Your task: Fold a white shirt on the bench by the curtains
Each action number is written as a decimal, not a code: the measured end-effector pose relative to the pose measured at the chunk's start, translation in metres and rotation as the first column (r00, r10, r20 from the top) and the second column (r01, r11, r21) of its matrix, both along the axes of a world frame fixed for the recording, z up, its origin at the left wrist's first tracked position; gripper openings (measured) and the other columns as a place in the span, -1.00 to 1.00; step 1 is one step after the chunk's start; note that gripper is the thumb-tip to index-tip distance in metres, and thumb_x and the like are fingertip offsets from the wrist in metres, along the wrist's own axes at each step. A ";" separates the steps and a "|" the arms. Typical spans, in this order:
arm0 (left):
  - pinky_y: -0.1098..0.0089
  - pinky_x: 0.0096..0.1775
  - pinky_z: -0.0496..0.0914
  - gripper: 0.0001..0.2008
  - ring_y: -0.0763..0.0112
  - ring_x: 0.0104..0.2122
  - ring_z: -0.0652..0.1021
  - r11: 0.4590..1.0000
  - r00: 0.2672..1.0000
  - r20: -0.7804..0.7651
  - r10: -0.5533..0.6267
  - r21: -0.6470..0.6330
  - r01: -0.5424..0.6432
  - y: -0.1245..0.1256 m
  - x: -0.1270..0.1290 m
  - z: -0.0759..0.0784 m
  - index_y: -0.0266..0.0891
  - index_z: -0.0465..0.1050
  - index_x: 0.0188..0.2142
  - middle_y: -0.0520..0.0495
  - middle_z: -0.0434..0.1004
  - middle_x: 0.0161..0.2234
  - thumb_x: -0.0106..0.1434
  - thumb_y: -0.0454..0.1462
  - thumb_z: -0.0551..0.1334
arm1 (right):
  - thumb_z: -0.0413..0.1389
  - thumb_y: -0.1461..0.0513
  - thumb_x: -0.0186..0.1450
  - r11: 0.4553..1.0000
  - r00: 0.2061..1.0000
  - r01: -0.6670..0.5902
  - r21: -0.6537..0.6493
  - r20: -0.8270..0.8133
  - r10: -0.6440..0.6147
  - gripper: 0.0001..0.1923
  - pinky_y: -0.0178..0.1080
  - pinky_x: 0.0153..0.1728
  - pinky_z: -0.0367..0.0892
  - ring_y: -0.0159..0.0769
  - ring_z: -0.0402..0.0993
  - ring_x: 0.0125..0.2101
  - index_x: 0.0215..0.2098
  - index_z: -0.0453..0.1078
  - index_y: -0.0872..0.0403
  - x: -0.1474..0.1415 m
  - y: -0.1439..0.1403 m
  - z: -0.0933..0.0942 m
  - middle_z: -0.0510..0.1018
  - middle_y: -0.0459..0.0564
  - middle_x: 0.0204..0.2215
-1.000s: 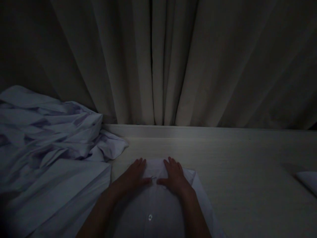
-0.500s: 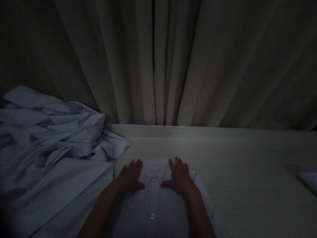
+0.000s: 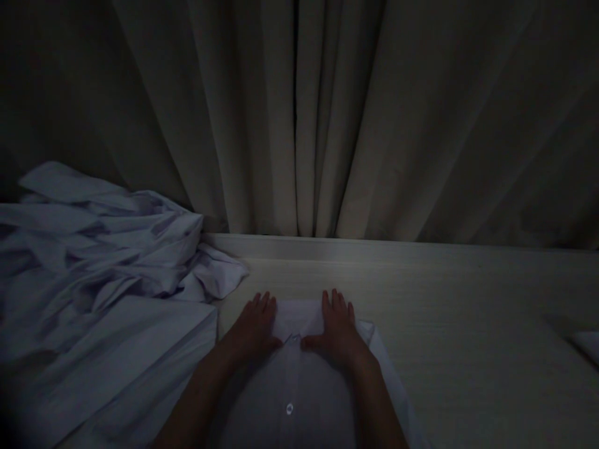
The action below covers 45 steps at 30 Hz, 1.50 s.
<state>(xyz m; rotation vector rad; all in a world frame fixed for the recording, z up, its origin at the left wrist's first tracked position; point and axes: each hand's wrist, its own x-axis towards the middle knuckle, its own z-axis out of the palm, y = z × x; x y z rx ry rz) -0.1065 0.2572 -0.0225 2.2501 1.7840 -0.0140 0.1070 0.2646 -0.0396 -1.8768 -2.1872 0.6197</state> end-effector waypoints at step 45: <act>0.05 0.19 0.04 -0.37 0.04 0.22 0.15 0.862 0.981 -0.012 0.191 0.480 -0.162 -0.009 0.035 -0.052 -0.45 0.11 0.17 -0.34 0.18 0.20 0.28 -0.02 -0.15 | -0.06 0.25 0.23 0.907 0.998 0.024 0.421 -0.058 0.001 -0.34 0.04 0.23 -0.09 -0.04 -0.24 0.28 0.25 -0.10 0.28 -0.021 -0.003 -0.033 -0.10 0.31 0.28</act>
